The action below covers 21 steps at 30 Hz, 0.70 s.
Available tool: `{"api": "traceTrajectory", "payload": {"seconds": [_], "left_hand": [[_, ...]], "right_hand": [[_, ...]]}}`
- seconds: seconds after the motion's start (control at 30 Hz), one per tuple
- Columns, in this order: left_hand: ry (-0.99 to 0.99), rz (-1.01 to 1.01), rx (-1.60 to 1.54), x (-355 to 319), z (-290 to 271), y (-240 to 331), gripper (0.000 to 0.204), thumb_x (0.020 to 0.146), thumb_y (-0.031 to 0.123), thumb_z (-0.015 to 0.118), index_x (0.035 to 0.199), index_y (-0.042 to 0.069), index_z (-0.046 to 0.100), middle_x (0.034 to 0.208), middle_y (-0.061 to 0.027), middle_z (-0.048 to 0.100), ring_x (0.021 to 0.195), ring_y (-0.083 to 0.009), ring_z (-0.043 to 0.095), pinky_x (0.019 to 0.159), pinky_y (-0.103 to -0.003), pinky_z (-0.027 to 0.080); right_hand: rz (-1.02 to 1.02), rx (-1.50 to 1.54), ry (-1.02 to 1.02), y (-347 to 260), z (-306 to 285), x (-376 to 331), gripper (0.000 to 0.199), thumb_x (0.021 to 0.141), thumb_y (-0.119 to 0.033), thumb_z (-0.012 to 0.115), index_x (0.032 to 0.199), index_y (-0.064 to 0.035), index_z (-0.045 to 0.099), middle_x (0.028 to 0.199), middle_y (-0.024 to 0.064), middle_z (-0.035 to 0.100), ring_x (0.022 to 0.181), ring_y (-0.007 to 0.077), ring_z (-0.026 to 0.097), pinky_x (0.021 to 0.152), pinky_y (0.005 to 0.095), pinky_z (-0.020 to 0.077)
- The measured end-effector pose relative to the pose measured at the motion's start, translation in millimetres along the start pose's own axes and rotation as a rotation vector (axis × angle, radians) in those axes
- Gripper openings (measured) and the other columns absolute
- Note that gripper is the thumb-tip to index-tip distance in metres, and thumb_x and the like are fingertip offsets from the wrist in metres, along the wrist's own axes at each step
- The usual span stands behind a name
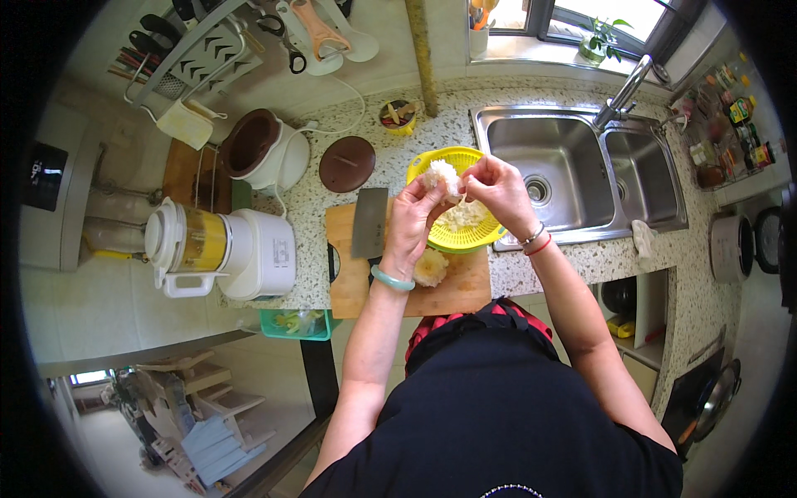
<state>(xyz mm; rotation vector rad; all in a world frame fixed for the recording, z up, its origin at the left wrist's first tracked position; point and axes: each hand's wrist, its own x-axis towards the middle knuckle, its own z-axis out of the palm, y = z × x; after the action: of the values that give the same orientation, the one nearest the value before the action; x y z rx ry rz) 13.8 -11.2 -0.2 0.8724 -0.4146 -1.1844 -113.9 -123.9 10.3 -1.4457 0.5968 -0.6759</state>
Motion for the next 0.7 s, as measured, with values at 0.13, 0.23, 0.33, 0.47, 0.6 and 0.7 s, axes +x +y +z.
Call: {"api": "traceTrajectory", "payload": {"seconds": [0.13,0.23,0.33,0.47,0.6,0.7], "left_hand": [[-0.078,-0.005,-0.042,-3,-2,1,0.033,0.094,0.010,0.055,0.125,0.001,0.050,0.116,-0.0101,0.060,0.104,-0.0193,0.061,0.095,-0.034,0.050],[-0.072,-0.006,-0.046,-5,-1,1,0.034,0.094,0.011,0.054,0.127,0.001,0.049,0.118,-0.0105,0.059,0.106,-0.0203,0.060,0.097,-0.035,0.049],[-0.064,-0.017,-0.085,-5,-3,2,0.033,0.095,0.012,0.053,0.126,0.001,0.050,0.119,-0.0105,0.058,0.107,-0.0208,0.059,0.098,-0.036,0.048],[-0.070,-0.036,-0.167,-3,-3,1,0.032,0.096,0.013,0.052,0.126,0.002,0.051,0.119,-0.0102,0.058,0.106,-0.0207,0.059,0.100,-0.036,0.047],[-0.035,-0.009,-0.135,-3,-2,-2,0.030,0.096,0.012,0.052,0.124,0.002,0.052,0.117,-0.0094,0.059,0.104,-0.0194,0.060,0.098,-0.035,0.048],[-0.022,0.006,-0.012,-3,-3,-2,0.027,0.095,0.011,0.053,0.121,0.002,0.055,0.115,-0.0084,0.061,0.104,-0.0176,0.060,0.095,-0.034,0.049]], "right_hand": [[0.046,0.190,-0.023,-4,-6,-1,0.010,0.087,-0.008,0.060,0.086,0.0017,0.058,0.080,0.0068,0.067,0.070,0.0090,0.062,0.063,0.0219,0.0511],[0.007,0.061,0.005,-3,-7,-1,0.016,0.089,-0.013,0.062,0.091,0.0026,0.062,0.079,0.0063,0.067,0.069,0.0081,0.061,0.064,0.0219,0.0503],[-0.026,-0.192,0.055,-6,-6,-3,0.022,0.090,-0.019,0.062,0.096,0.0026,0.065,0.078,0.0059,0.067,0.068,0.0074,0.060,0.064,0.0222,0.0493],[-0.115,-0.179,0.020,-6,-1,-4,0.024,0.089,-0.021,0.064,0.096,0.0026,0.066,0.077,0.0067,0.067,0.068,0.0088,0.061,0.064,0.0241,0.0498],[-0.207,-0.311,0.000,-16,5,-7,0.020,0.084,-0.016,0.069,0.093,0.0017,0.066,0.078,0.0086,0.069,0.067,0.0115,0.063,0.063,0.0278,0.0524],[-0.244,-0.427,0.018,-19,7,-6,0.016,0.082,-0.013,0.068,0.088,0.0015,0.065,0.074,0.0103,0.067,0.065,0.0158,0.064,0.062,0.0286,0.0524]]}}
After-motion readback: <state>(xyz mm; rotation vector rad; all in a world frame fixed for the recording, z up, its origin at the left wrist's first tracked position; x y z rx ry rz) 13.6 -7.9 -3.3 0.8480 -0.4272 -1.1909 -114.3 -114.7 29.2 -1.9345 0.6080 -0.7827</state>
